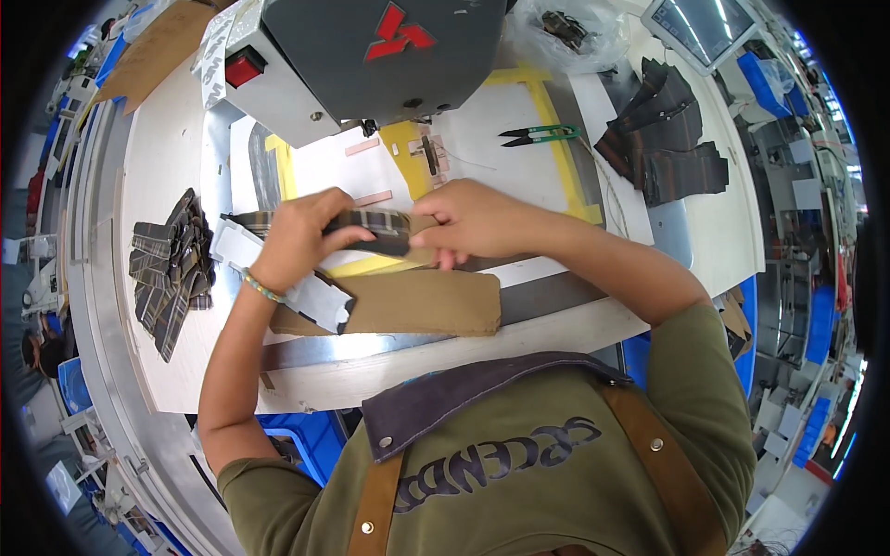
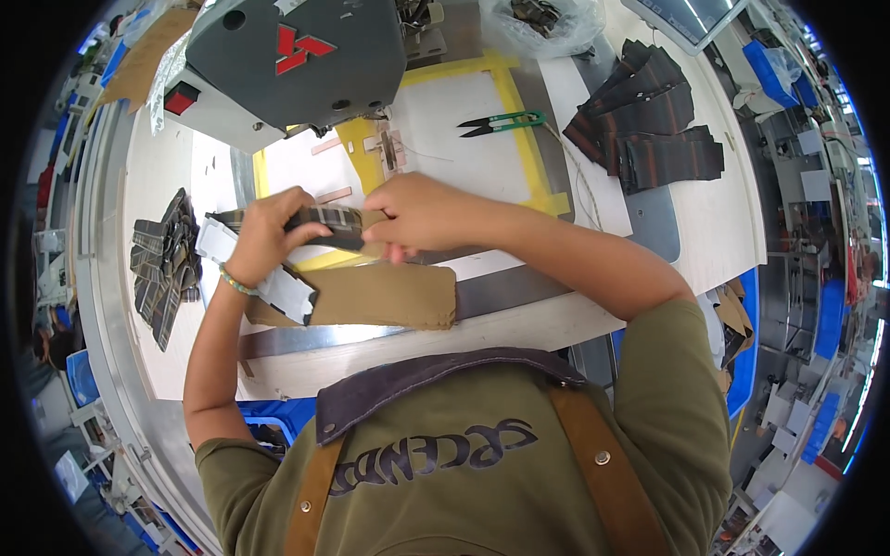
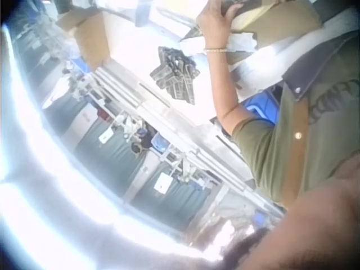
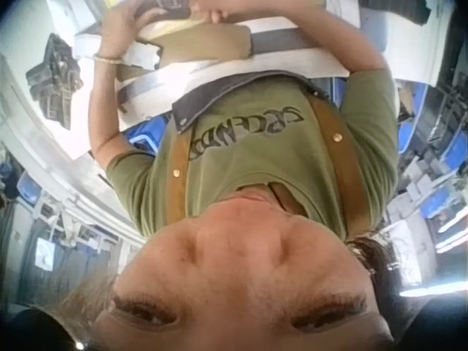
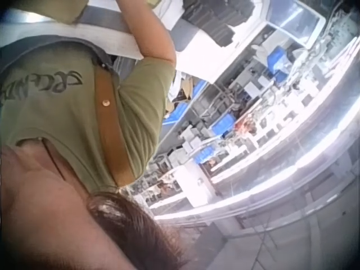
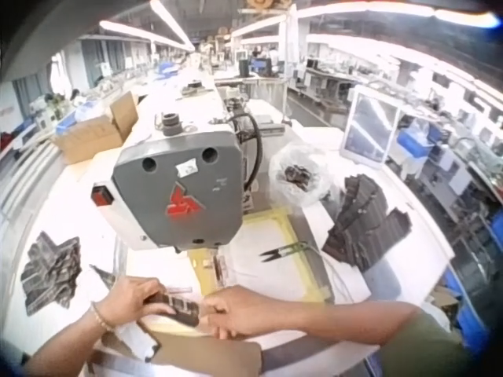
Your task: Sewing leather components together using an industrial sewing machine.
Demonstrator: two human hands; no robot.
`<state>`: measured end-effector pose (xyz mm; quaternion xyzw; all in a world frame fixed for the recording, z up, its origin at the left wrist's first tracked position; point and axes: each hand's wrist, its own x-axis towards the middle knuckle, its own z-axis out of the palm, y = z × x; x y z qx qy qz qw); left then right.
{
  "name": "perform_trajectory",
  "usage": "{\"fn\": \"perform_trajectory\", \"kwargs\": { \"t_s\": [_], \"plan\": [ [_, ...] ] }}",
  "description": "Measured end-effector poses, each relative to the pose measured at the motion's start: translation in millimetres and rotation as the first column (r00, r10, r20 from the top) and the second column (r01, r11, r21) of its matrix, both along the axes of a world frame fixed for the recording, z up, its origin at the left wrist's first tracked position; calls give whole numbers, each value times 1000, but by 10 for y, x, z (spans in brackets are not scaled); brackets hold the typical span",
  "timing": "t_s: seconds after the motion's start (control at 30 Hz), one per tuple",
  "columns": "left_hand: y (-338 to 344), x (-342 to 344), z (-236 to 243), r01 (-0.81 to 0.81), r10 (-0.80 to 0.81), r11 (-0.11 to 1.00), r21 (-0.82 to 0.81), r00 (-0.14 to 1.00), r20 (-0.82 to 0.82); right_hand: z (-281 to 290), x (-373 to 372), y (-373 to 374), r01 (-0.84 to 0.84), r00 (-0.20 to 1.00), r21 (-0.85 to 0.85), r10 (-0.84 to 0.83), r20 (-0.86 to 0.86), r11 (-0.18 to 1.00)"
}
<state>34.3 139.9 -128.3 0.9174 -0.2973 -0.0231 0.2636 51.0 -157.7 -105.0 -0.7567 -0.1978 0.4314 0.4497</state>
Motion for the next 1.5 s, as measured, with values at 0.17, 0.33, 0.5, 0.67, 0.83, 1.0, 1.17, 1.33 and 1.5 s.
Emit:
{"fn": "perform_trajectory", "kwargs": {
  "t_s": [0.17,0.33,0.5,0.67,0.83,1.0,1.17,1.33,1.5],
  "plan": [
    [138,247,10,-166,166,986,6,986,32,-85,154,-470,239,682,-117,-81,727,964],
    [-167,436,-47,-150,142,983,-107,987,-76,-412,321,-600,-3,233,-145,142,962,989],
    [-275,563,-86,-103,97,982,-157,994,-44,-533,645,-660,-45,154,-277,280,947,960],
    [-236,519,-75,-270,230,948,-169,947,-223,-581,762,-840,75,131,-209,198,971,975],
    [-118,544,-93,-200,89,933,-300,934,-346,-561,819,-824,140,187,-47,20,982,989],
    [-195,551,-128,-388,283,886,-255,887,-364,-547,827,-834,130,105,166,-180,978,978],
    [-203,554,-143,-393,283,874,-286,890,-357,-461,824,-804,16,42,158,-159,986,987],
    [-214,551,-144,-399,312,880,-260,895,-318,-446,753,-747,-109,68,169,-162,984,980],
    [-209,565,-111,-382,290,888,-257,897,-333,-435,685,-730,-271,226,74,-12,974,960]
  ]
}}
